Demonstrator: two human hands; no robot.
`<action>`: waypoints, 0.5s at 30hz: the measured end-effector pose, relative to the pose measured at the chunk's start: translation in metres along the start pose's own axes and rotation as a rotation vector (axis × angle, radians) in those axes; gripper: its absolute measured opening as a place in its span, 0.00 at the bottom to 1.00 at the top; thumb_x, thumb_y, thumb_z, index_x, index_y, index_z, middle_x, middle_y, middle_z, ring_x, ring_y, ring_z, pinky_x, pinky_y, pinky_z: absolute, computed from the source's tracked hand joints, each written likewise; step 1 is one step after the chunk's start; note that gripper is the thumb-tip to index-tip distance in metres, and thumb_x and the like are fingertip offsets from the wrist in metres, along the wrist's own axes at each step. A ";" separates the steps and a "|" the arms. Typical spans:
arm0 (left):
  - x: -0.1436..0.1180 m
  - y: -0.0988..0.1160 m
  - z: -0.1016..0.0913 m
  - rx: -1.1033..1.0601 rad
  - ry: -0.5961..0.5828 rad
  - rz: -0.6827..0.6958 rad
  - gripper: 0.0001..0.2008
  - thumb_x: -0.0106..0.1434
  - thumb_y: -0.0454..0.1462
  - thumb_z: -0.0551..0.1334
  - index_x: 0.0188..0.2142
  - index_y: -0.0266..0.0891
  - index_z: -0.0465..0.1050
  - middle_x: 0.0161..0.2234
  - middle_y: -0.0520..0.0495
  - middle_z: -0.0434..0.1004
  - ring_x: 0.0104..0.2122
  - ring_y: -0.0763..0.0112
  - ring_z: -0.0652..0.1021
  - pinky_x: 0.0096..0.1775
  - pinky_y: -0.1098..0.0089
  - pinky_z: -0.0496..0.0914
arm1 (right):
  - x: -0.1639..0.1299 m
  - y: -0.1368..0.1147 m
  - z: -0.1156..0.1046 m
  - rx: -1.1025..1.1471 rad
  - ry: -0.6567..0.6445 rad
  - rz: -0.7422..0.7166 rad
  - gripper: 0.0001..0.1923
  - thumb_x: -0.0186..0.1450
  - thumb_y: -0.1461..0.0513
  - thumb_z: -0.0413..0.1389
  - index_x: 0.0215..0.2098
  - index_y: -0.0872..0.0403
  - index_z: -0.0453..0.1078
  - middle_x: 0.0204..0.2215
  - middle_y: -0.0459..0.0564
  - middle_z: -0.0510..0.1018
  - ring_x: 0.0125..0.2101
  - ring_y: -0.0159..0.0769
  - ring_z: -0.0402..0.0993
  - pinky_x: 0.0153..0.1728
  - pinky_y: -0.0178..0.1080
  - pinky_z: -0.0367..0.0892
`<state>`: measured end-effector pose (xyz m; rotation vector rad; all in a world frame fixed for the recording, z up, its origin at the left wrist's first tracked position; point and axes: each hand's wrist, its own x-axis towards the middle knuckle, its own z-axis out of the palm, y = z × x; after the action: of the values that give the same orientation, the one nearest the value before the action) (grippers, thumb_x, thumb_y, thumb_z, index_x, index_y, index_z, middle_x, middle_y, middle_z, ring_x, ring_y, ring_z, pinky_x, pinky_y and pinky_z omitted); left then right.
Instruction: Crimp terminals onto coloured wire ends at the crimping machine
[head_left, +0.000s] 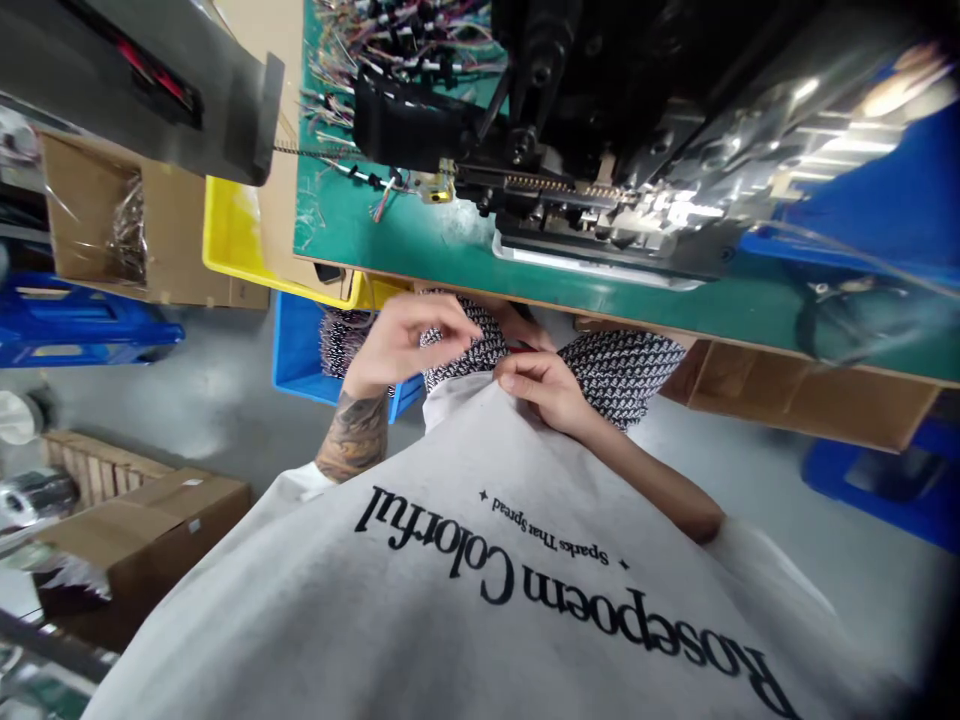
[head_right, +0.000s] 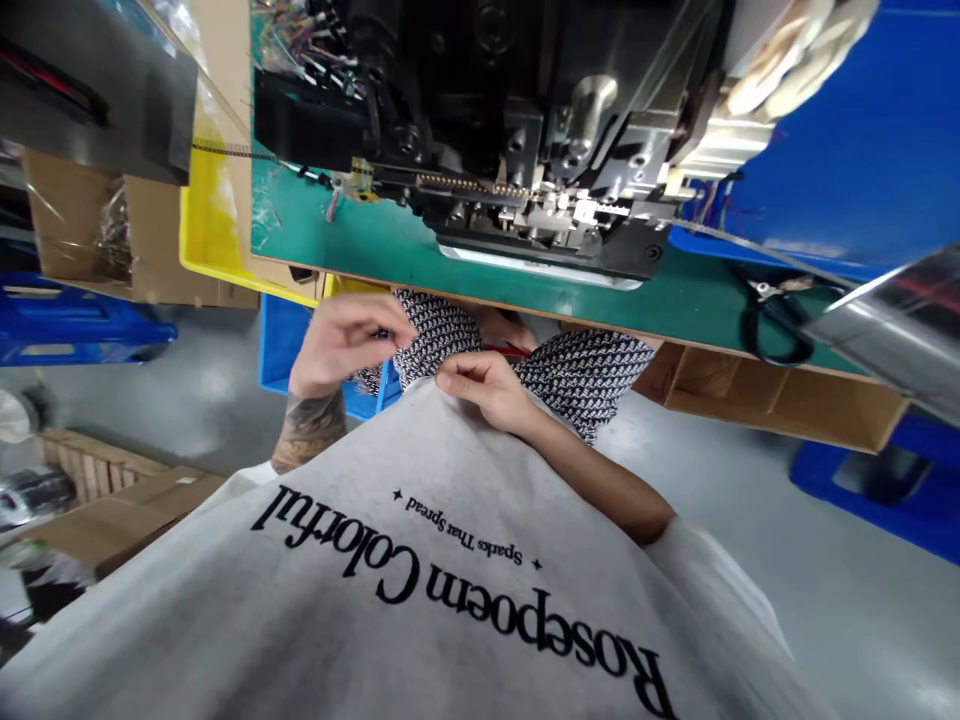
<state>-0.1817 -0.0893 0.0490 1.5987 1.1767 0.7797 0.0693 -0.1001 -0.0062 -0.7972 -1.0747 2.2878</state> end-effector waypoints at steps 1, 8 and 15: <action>-0.005 0.008 0.001 -0.099 -0.161 0.029 0.13 0.70 0.51 0.70 0.47 0.49 0.84 0.39 0.45 0.83 0.35 0.63 0.79 0.38 0.60 0.75 | 0.002 0.002 0.000 0.009 -0.009 0.021 0.19 0.65 0.48 0.69 0.29 0.54 0.78 0.26 0.44 0.75 0.29 0.30 0.66 0.33 0.35 0.61; -0.002 0.015 -0.001 -0.212 -0.492 0.106 0.13 0.70 0.47 0.71 0.52 0.55 0.87 0.40 0.42 0.83 0.37 0.62 0.82 0.41 0.63 0.77 | 0.012 0.013 0.003 0.109 -0.069 0.092 0.18 0.64 0.49 0.70 0.30 0.55 0.80 0.27 0.45 0.78 0.30 0.31 0.68 0.33 0.33 0.63; 0.005 0.008 0.001 -0.214 -0.534 0.145 0.10 0.70 0.44 0.71 0.49 0.55 0.88 0.39 0.42 0.83 0.38 0.62 0.82 0.43 0.63 0.76 | 0.010 0.018 0.002 0.199 -0.057 0.116 0.15 0.64 0.51 0.71 0.31 0.56 0.82 0.27 0.45 0.78 0.29 0.30 0.68 0.31 0.32 0.62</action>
<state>-0.1762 -0.0852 0.0559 1.5887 0.5807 0.5001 0.0578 -0.1053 -0.0225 -0.7350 -0.8271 2.4820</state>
